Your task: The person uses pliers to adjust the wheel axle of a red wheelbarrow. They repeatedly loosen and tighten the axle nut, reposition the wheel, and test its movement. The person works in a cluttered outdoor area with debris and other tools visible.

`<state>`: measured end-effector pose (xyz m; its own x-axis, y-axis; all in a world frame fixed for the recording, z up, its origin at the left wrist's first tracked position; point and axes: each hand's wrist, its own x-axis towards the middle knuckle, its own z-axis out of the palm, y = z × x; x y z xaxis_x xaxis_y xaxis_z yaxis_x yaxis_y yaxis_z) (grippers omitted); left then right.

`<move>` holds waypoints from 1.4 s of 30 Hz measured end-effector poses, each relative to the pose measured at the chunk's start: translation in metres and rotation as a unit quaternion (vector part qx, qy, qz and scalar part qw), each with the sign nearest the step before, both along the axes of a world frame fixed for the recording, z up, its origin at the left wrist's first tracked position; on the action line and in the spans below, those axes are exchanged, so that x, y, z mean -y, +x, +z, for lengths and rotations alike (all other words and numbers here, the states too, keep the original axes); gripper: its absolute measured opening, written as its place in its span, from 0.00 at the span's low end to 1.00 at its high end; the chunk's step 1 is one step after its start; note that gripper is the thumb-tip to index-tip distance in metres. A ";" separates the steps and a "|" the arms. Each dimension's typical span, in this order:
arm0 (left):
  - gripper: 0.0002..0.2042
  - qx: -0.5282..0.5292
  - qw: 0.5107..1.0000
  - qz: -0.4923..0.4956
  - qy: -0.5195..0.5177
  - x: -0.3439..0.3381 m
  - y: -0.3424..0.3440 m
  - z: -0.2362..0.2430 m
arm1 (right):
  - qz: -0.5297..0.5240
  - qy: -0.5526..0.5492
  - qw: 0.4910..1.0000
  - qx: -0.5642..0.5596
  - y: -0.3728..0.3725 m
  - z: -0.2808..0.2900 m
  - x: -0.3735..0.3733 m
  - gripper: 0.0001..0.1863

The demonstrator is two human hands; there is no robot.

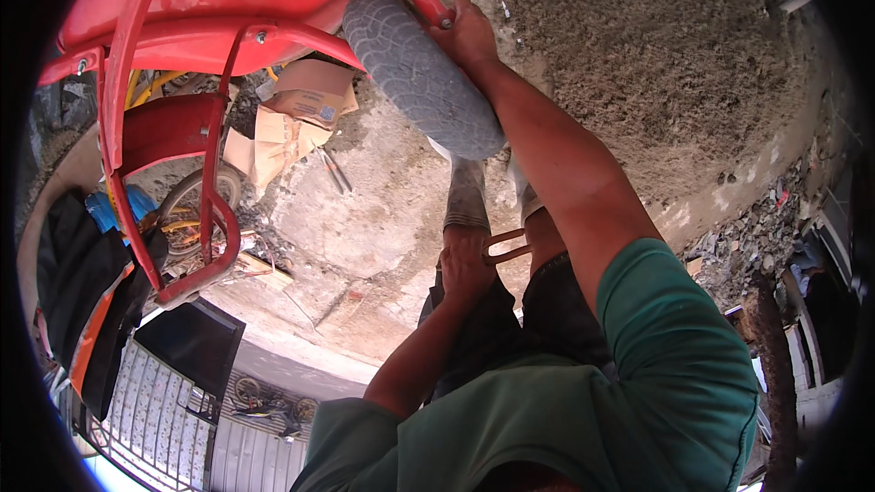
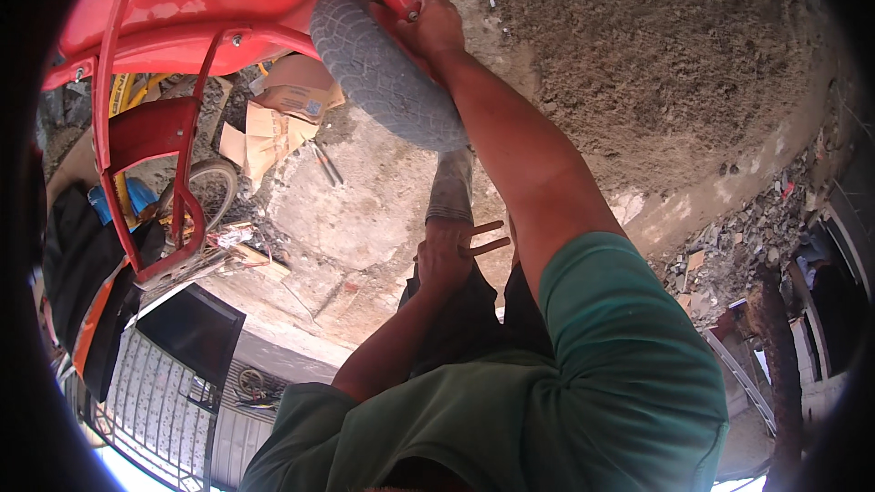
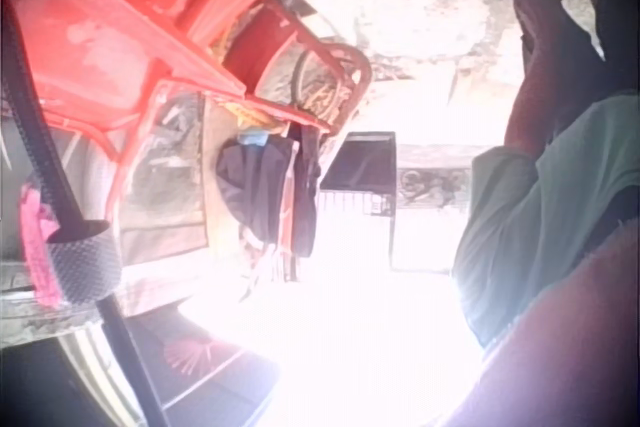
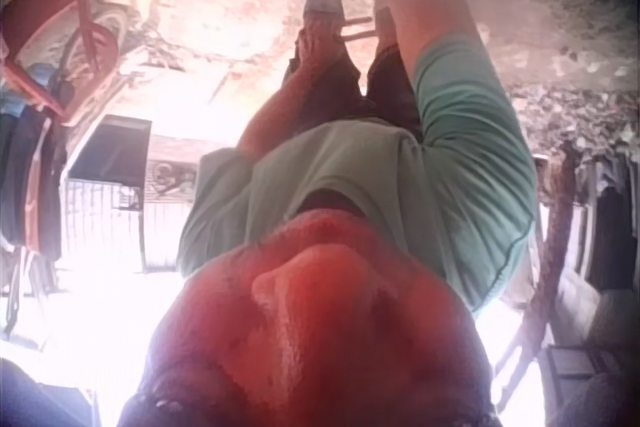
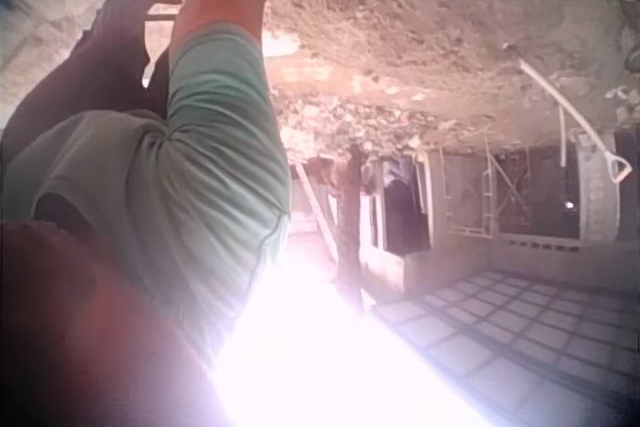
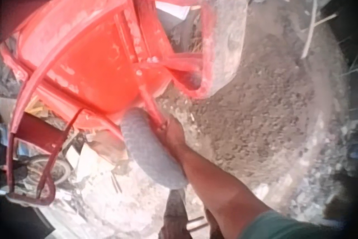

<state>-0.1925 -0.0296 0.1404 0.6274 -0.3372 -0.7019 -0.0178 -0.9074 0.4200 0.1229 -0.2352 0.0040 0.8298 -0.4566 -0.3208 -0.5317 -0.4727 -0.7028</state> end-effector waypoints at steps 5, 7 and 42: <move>0.13 0.014 1.000 0.001 -0.008 0.000 0.005 -0.001 | 0.013 0.053 0.999 0.002 -0.019 0.014 0.012 0.34; 0.12 0.008 1.000 0.002 -0.010 0.001 0.009 0.000 | -0.017 0.043 0.999 0.006 -0.041 0.032 0.026 0.39; 0.39 0.416 0.903 0.082 -0.072 0.123 0.425 0.017 | -0.451 0.483 0.729 -0.179 -0.208 0.069 -0.023 0.28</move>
